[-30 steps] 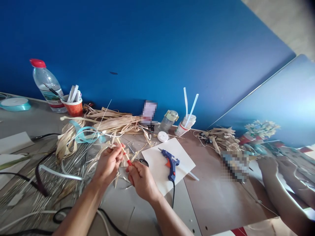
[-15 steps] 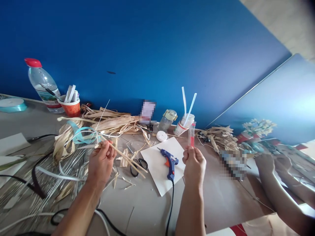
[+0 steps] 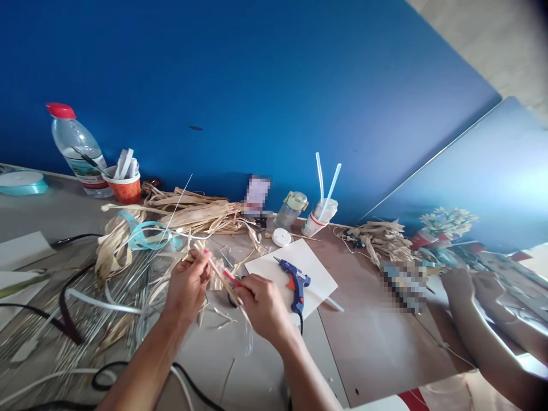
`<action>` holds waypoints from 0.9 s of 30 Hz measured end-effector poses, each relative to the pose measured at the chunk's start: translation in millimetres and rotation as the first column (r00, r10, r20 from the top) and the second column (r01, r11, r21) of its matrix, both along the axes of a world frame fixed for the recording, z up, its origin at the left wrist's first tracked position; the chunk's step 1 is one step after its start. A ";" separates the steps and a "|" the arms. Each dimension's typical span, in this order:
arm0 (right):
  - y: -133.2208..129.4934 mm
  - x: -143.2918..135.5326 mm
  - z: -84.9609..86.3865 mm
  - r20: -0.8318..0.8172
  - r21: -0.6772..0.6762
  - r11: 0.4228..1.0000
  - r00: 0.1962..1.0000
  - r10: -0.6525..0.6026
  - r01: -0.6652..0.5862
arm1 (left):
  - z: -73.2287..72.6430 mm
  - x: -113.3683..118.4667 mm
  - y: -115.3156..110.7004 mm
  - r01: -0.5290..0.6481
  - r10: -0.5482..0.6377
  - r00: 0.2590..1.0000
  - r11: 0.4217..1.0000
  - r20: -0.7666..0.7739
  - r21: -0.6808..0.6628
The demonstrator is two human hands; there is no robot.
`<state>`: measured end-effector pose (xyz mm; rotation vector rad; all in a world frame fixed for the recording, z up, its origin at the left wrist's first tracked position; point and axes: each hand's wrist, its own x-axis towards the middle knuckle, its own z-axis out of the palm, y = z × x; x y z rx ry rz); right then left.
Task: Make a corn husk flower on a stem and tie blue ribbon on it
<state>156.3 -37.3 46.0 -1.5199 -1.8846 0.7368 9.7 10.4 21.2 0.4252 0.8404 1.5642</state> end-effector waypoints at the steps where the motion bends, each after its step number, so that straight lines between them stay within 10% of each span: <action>1: 1.7 3.1 0.3 -0.039 -0.010 0.997 0.996 -0.074 0.074 | -0.4 -0.8 0.2 0.009 -0.009 1.000 1.000 -0.006 0.000; 10: 49.7 52.2 6.1 0.156 0.183 0.833 0.821 -0.549 0.522 | -6.5 0.3 -0.1 0.051 -0.051 0.999 0.999 -0.010 -0.010; 16: 66.7 41.9 -4.5 0.298 0.186 0.970 0.931 -0.208 0.157 | -6.8 1.1 0.1 0.049 -0.049 0.999 0.998 0.013 -0.047; 27: 18.6 -4.7 12.8 0.119 -0.056 0.991 0.985 0.127 -0.121 | -4.6 4.4 -0.7 0.075 -0.078 0.997 0.992 -0.022 -0.103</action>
